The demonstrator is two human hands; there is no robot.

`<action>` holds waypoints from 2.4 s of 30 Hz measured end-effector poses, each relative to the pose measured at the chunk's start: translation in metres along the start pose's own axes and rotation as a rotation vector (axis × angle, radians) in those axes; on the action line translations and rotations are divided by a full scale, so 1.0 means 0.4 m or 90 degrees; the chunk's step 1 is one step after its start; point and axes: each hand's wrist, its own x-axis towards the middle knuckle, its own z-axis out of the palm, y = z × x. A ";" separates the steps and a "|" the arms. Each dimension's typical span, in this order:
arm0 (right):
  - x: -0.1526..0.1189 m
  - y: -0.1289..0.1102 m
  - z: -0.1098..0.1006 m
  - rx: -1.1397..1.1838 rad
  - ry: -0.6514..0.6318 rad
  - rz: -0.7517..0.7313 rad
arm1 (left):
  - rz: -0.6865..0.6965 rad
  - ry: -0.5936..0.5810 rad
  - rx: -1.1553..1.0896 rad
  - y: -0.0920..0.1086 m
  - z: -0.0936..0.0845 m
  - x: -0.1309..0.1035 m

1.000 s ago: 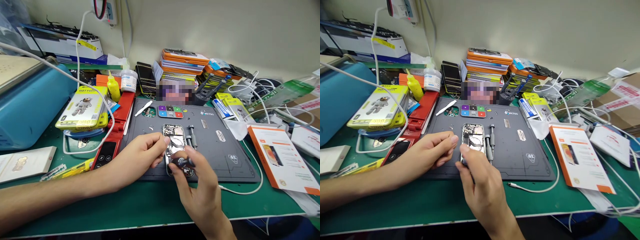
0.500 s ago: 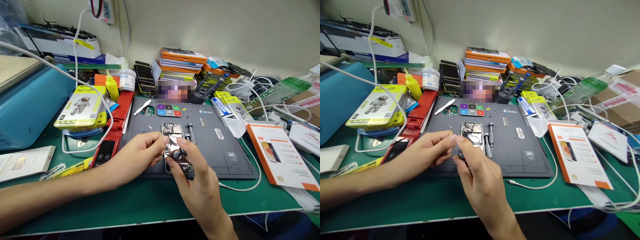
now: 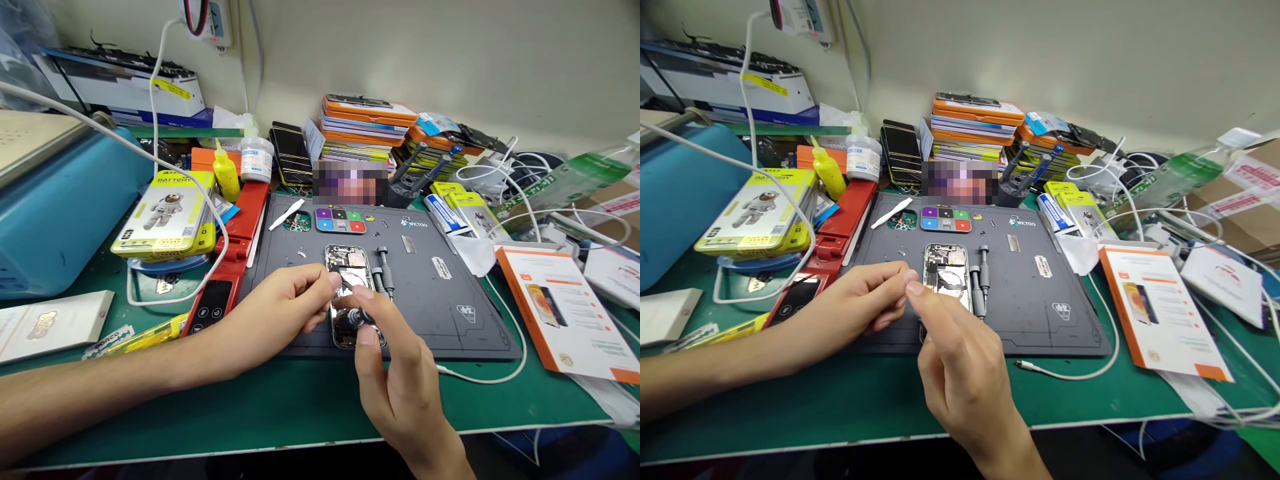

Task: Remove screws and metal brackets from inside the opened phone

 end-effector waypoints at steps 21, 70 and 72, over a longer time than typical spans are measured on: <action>0.002 -0.003 -0.005 -0.007 0.005 0.010 | 0.006 0.004 0.024 -0.002 -0.001 -0.004; -0.019 -0.018 -0.015 0.214 0.251 0.169 | -0.068 -0.027 0.079 -0.008 -0.014 0.002; -0.018 -0.017 -0.014 0.205 0.244 0.150 | -0.046 -0.047 0.087 -0.011 -0.012 0.002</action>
